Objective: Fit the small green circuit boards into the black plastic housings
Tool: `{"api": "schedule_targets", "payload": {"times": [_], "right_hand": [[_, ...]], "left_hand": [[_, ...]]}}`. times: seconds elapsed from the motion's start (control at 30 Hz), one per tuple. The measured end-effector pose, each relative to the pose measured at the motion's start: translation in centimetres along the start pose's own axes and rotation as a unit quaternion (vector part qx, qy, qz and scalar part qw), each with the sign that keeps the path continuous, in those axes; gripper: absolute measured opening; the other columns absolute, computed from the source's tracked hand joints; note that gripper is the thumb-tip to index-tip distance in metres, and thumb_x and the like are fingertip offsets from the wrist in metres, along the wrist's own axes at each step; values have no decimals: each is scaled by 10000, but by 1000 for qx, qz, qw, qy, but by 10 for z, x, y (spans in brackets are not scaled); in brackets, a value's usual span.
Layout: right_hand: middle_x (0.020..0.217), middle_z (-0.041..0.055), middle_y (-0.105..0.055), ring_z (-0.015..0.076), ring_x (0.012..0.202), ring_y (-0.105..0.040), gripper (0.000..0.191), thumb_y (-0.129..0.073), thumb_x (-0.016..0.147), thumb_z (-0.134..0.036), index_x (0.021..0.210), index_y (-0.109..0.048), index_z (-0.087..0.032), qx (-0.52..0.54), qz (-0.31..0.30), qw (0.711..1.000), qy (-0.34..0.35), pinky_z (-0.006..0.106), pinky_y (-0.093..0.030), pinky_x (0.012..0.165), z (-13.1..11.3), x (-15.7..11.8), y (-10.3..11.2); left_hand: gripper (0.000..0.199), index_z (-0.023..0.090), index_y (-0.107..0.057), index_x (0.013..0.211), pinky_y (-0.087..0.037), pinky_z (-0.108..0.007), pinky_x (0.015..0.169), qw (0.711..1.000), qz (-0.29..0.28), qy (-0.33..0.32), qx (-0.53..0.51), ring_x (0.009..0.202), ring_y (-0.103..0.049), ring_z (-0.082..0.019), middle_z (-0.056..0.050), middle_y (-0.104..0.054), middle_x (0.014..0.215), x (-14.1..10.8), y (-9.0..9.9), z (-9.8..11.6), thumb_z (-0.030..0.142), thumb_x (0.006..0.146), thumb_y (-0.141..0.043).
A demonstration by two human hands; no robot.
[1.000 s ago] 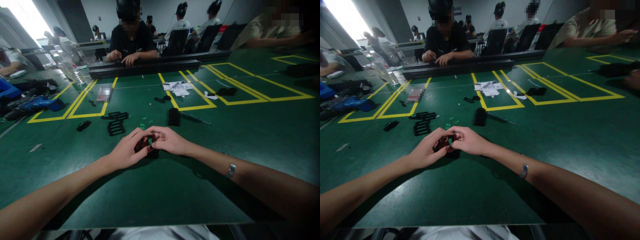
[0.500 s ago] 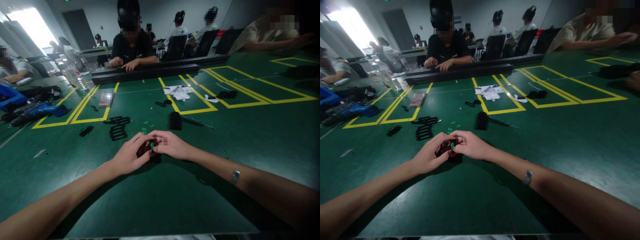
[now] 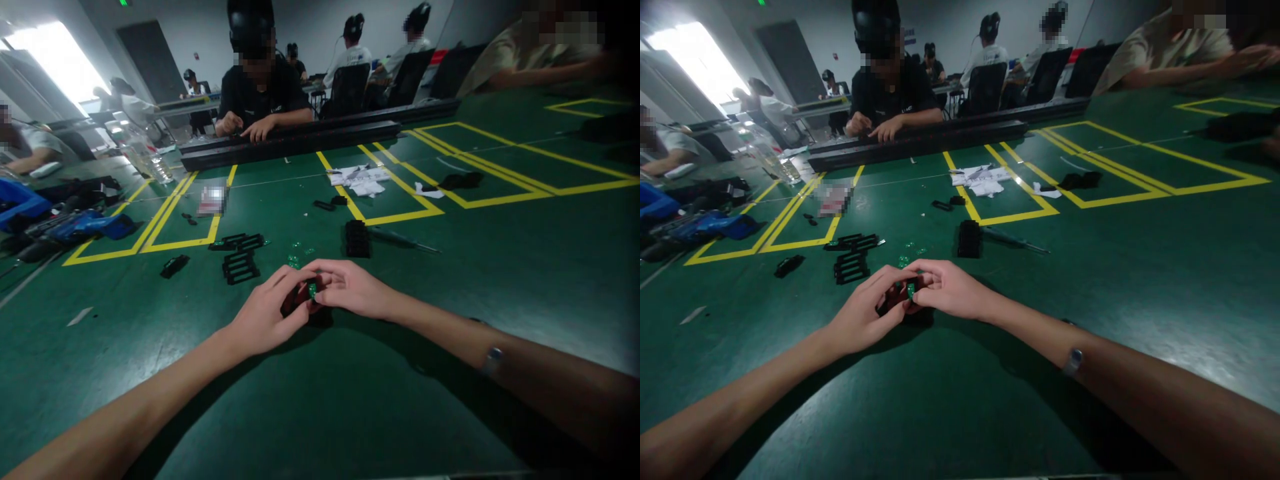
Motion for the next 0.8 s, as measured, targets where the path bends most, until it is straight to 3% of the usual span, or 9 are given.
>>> {"api": "schedule_targets", "payload": {"times": [0.37, 0.8], "right_hand": [[860, -4, -714, 155, 822, -698, 363, -640, 702, -61, 1051, -647, -161, 27, 28, 999, 5, 295, -586, 789, 1, 3, 0], [823, 1, -677, 134, 781, -689, 342, -651, 768, -87, 1100, -657, -164, 66, 30, 997, 4, 275, -599, 769, 9, 7, 9]], "left_hand": [[387, 203, -536, 1330, -470, -350, 875, 1000, 21, -2, 3, 990, -581, -215, -81, -600, 1123, 1, 2, 1, 280, 951, -534], [374, 230, -533, 1335, -466, -330, 837, 999, 37, 35, -1, 940, -598, -195, -46, -632, 1094, 8, 0, -6, 291, 967, -549]]}}
Point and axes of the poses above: each hand's wrist, its own x-axis towards the middle knuckle, its own y-axis out of the back of the hand, z = x × y, the point moved 9 cm from there along x, towards the middle knuckle
